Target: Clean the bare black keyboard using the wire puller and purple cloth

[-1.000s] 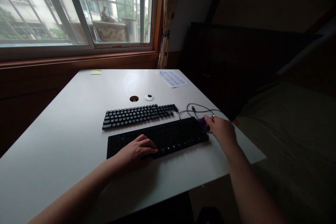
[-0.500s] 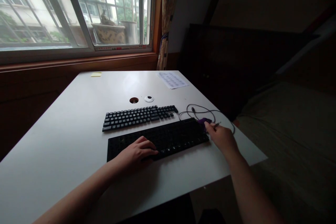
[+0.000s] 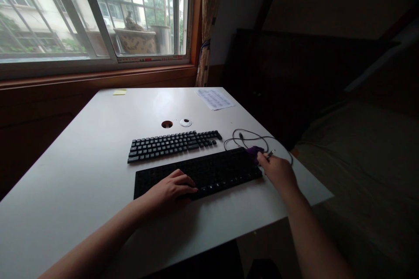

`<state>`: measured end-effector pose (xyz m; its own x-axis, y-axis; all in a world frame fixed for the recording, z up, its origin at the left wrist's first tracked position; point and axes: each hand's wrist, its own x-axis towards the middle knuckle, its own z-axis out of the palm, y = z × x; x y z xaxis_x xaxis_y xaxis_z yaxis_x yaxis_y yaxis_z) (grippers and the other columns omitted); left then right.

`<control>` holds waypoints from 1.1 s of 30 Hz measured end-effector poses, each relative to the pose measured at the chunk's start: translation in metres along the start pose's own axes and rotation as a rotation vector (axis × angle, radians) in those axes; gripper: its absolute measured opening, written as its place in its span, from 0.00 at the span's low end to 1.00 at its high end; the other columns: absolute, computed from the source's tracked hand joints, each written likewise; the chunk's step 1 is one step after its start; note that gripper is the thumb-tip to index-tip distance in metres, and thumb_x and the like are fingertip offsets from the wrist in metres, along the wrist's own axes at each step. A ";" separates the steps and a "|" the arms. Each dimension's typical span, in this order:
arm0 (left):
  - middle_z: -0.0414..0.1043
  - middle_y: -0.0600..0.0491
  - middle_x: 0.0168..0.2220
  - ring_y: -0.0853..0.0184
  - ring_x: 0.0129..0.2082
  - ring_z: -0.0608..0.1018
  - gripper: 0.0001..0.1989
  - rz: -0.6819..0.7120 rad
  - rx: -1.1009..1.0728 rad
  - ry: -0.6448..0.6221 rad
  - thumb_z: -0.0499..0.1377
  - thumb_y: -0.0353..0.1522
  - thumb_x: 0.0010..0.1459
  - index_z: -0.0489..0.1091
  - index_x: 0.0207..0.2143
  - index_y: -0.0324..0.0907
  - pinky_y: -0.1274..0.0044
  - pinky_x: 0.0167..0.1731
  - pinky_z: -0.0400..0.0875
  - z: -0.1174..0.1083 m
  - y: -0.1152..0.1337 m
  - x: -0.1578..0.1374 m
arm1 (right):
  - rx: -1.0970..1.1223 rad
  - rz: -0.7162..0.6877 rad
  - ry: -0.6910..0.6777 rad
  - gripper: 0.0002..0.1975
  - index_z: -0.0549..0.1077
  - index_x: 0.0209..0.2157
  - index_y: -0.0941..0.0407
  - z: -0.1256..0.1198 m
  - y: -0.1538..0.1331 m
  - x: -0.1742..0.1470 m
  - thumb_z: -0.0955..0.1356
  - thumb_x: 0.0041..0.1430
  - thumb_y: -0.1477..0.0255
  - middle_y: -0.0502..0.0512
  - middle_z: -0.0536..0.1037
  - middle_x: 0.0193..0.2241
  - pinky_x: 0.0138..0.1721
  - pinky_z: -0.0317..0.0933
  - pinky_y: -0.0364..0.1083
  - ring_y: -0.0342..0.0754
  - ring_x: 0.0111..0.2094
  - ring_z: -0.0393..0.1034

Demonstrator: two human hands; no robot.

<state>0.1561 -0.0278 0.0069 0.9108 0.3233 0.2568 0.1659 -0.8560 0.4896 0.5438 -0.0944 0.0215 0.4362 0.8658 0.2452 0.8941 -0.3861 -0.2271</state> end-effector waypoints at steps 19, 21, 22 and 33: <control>0.74 0.47 0.48 0.60 0.46 0.71 0.15 -0.017 -0.010 0.008 0.60 0.31 0.62 0.74 0.52 0.46 0.68 0.46 0.72 0.000 0.001 0.000 | -0.021 0.020 -0.183 0.23 0.76 0.23 0.55 -0.013 -0.006 0.024 0.61 0.60 0.55 0.57 0.77 0.20 0.26 0.54 0.46 0.51 0.25 0.72; 0.74 0.47 0.48 0.59 0.46 0.71 0.15 -0.029 -0.010 0.022 0.60 0.31 0.62 0.75 0.51 0.46 0.68 0.46 0.72 0.002 0.001 -0.001 | 0.103 0.056 -0.201 0.22 0.73 0.21 0.54 -0.014 -0.001 0.017 0.62 0.60 0.54 0.53 0.75 0.16 0.26 0.56 0.45 0.48 0.21 0.71; 0.74 0.47 0.48 0.59 0.46 0.71 0.15 -0.031 -0.011 0.027 0.59 0.31 0.62 0.75 0.51 0.46 0.68 0.46 0.72 0.003 0.001 -0.001 | 0.176 0.074 -0.214 0.22 0.72 0.20 0.54 -0.013 0.003 0.013 0.63 0.59 0.54 0.52 0.75 0.15 0.26 0.58 0.45 0.47 0.20 0.71; 0.74 0.47 0.49 0.59 0.47 0.70 0.15 -0.048 -0.006 0.015 0.60 0.31 0.61 0.74 0.51 0.46 0.67 0.47 0.72 0.003 0.001 -0.001 | 0.660 0.208 -0.026 0.19 0.69 0.27 0.54 0.012 0.010 -0.031 0.67 0.56 0.52 0.54 0.79 0.21 0.23 0.67 0.44 0.49 0.21 0.75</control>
<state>0.1566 -0.0303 0.0041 0.8960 0.3699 0.2457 0.2065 -0.8369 0.5069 0.5382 -0.1213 0.0003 0.5822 0.8050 0.1139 0.5394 -0.2777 -0.7950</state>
